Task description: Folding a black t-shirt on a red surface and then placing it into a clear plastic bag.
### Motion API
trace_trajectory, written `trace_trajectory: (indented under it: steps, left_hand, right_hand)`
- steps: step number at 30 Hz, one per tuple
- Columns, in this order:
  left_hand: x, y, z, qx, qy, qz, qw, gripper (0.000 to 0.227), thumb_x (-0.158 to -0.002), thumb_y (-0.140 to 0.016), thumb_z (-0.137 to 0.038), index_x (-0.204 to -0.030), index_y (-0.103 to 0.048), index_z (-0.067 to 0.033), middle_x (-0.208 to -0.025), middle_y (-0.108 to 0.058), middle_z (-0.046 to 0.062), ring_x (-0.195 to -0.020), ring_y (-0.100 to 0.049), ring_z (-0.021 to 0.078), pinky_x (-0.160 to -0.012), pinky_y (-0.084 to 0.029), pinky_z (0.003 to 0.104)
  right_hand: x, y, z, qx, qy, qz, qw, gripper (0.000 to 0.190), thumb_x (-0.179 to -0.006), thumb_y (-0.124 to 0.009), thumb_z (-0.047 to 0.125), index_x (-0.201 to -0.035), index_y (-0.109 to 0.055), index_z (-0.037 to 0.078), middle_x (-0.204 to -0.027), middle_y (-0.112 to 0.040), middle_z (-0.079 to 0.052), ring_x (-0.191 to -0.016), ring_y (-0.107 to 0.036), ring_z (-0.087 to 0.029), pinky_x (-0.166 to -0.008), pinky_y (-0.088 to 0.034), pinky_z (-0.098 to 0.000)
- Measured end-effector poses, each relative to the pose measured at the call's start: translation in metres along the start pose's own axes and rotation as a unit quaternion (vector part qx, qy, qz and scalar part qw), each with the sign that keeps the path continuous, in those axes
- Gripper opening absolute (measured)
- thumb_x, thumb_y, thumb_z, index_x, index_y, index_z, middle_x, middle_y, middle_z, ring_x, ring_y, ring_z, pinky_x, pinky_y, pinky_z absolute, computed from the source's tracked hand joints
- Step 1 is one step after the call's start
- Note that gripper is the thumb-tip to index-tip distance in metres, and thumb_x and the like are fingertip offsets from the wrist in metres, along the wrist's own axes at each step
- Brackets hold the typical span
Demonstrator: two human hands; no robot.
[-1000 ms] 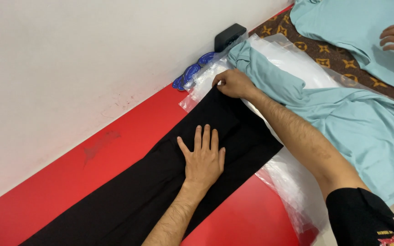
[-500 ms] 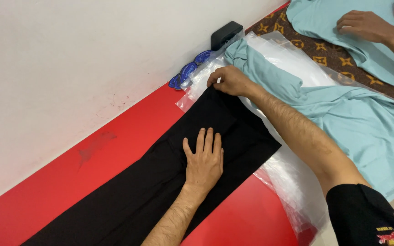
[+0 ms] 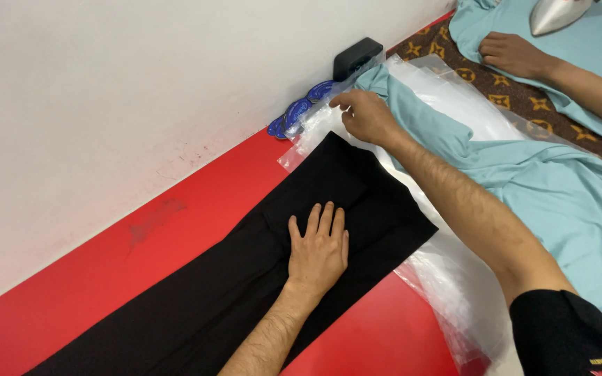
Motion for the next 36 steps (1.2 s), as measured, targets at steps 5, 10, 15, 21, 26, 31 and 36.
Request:
trace_trajectory:
  steps: [5,10,15,21,26,31,36]
  left_hand:
    - [-0.002,0.003,0.005,-0.013,0.026,-0.037,0.999,0.045,-0.103,-0.049,-0.031,-0.139,-0.059,-0.0062,-0.139,-0.061,0.020,-0.135,-0.053,0.0363,-0.104,-0.032,0.071]
    - [-0.003,0.022,0.026,-0.035,0.106,-0.144,0.983,0.037,-0.101,-0.049,-0.025,-0.126,-0.067,-0.0046,-0.130,-0.068,0.016,-0.130,-0.058,0.0327,-0.104,-0.038,0.062]
    - [0.002,0.026,0.056,0.064,0.220,0.118,0.966,0.064,-0.104,-0.041,-0.045,-0.155,-0.041,-0.0061,-0.165,-0.032,0.020,-0.155,-0.016,0.0456,-0.111,-0.007,0.081]
    - [0.014,0.029,0.074,0.054,0.259,0.142,0.954,0.068,-0.103,-0.034,-0.055,-0.160,-0.035,-0.0178,-0.169,-0.024,0.015,-0.156,-0.010,0.0463,-0.105,0.001,0.086]
    - [0.043,0.027,0.099,0.042,0.283,0.077,0.955,0.066,-0.103,-0.030,-0.052,-0.158,-0.036,-0.0156,-0.167,-0.026,0.016,-0.156,-0.016,0.0364,-0.108,-0.002,0.085]
    - [0.077,0.035,0.131,0.050,0.283,-0.006,0.958,0.058,-0.105,-0.034,-0.039,-0.155,-0.038,-0.0100,-0.164,-0.030,0.020,-0.153,-0.024,0.0379,-0.112,-0.011,0.080]
    - [0.124,0.053,0.209,-0.006,0.330,0.026,0.943,0.039,-0.102,-0.052,-0.032,-0.135,-0.062,-0.0137,-0.130,-0.056,0.009,-0.126,-0.051,0.0291,-0.097,-0.041,0.058]
  right_hand:
    - [0.064,-0.001,0.086,0.061,0.086,0.007,0.994,0.035,-0.096,-0.065,0.030,-0.129,-0.069,0.017,-0.127,-0.065,-0.014,-0.119,-0.064,-0.037,-0.099,-0.050,-0.0518]
    - [0.109,-0.042,0.096,0.118,0.091,0.150,0.977,0.066,-0.105,-0.048,0.051,-0.150,-0.048,0.003,-0.157,-0.041,-0.028,-0.148,-0.035,-0.047,-0.119,-0.024,-0.0637]
    - [0.114,-0.043,0.093,0.180,0.022,0.190,0.965,0.084,-0.107,-0.030,0.065,-0.160,-0.029,0.001,-0.168,-0.020,-0.026,-0.157,-0.015,-0.042,-0.125,-0.010,-0.0588]
    - [0.107,-0.055,0.064,0.183,-0.048,0.187,0.964,0.095,-0.104,-0.021,0.074,-0.163,-0.020,0.000,-0.172,-0.012,-0.022,-0.160,-0.008,-0.035,-0.123,-0.001,-0.0651]
    - [0.108,-0.049,0.078,0.195,-0.079,0.194,0.958,0.092,-0.100,-0.023,0.072,-0.163,-0.018,0.004,-0.173,-0.010,-0.015,-0.159,-0.004,-0.035,-0.119,-0.001,-0.0718]
    - [0.117,-0.048,0.097,0.231,0.052,0.039,0.971,0.080,-0.097,-0.042,0.055,-0.152,-0.039,-0.003,-0.170,-0.024,-0.025,-0.155,-0.013,-0.049,-0.105,-0.009,-0.0834]
    - [0.107,-0.080,0.109,0.156,0.156,0.093,0.971,0.054,-0.103,-0.053,0.053,-0.145,-0.060,0.020,-0.160,-0.049,-0.012,-0.149,-0.044,-0.036,-0.119,-0.025,-0.0623]
Point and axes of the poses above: each hand's wrist, its own x-axis away from the middle knuckle, its own y-axis out of the back of the hand, z = x × y, the point moved 6 cm from there along -x, towards the middle knuckle
